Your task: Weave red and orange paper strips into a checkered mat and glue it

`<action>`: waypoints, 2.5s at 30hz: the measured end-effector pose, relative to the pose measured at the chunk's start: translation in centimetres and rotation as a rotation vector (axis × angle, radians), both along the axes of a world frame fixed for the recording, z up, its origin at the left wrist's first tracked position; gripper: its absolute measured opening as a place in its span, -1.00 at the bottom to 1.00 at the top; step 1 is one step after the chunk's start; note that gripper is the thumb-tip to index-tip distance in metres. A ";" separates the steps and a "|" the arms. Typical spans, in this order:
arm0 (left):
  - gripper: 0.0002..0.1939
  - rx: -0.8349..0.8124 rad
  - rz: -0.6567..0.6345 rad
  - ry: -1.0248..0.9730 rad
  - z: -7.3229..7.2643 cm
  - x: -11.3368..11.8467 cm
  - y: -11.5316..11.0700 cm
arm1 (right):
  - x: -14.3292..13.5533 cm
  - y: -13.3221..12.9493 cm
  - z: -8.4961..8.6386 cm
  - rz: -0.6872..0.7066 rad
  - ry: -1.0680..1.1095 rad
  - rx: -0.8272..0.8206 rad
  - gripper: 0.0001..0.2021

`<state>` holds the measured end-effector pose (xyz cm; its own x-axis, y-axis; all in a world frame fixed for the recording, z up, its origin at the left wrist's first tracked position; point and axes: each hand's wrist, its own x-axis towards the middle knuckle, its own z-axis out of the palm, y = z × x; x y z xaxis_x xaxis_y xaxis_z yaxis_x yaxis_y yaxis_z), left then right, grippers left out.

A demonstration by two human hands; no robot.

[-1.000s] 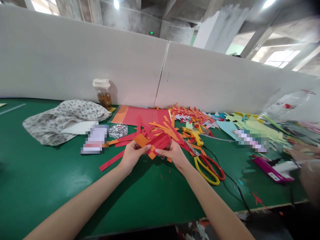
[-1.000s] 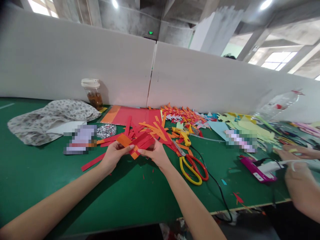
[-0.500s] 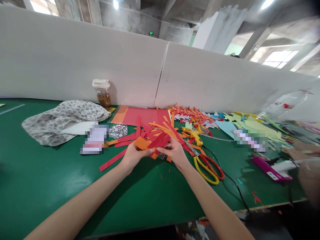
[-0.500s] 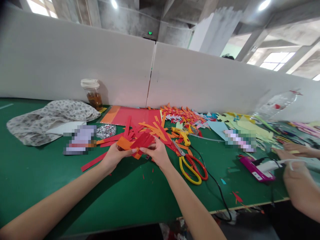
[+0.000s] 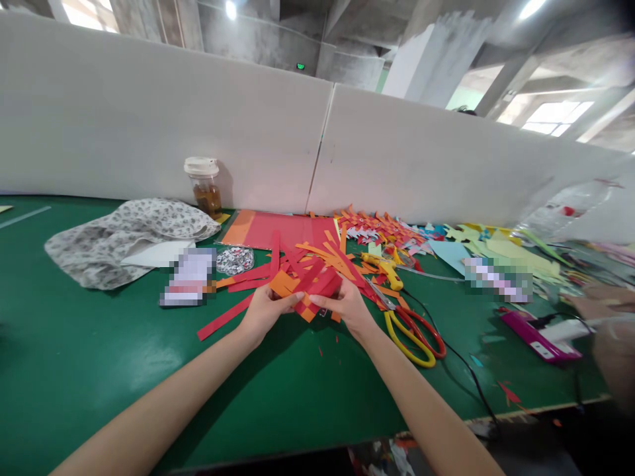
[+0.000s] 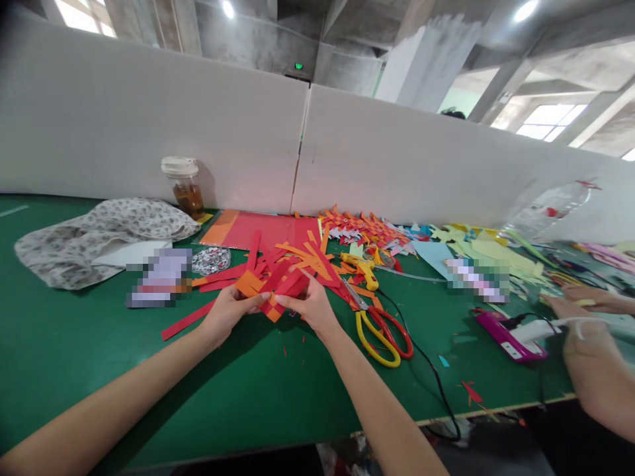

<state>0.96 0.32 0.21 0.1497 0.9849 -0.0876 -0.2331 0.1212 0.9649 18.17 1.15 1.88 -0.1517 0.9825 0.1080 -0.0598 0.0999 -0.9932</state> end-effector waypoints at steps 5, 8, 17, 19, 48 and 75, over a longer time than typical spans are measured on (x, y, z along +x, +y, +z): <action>-0.65 0.030 -0.056 0.008 0.0 0.2 -0.1 | 0.0 0.0 0.0 -0.135 -0.019 -0.032 -0.46; -0.63 0.032 -0.066 0.033 0.1 0.4 -0.2 | 0.0 0.0 0.1 -0.179 -0.044 -0.032 -0.42; -0.69 -0.002 -0.005 0.054 0.3 0.4 -0.3 | 0.2 0.3 -0.3 -0.196 -0.054 0.009 -0.47; -0.69 -0.005 0.010 0.045 0.2 0.3 -0.1 | 0.2 0.3 -0.3 -0.197 -0.070 0.023 -0.50; -0.66 0.005 -0.116 0.028 -0.2 0.4 -0.2 | 0.0 0.2 -0.5 -0.152 -0.074 0.021 -0.61; -0.64 0.003 0.360 -0.379 0.0 -3.2 3.4 | 5.1 2.3 -1.3 -0.284 -1.007 0.247 -0.34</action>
<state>-2.25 3.74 0.17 -0.1782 0.9799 -0.0898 -0.5925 -0.0339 0.8049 23.27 3.45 0.62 -0.0514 0.9640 0.2610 0.8317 0.1860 -0.5231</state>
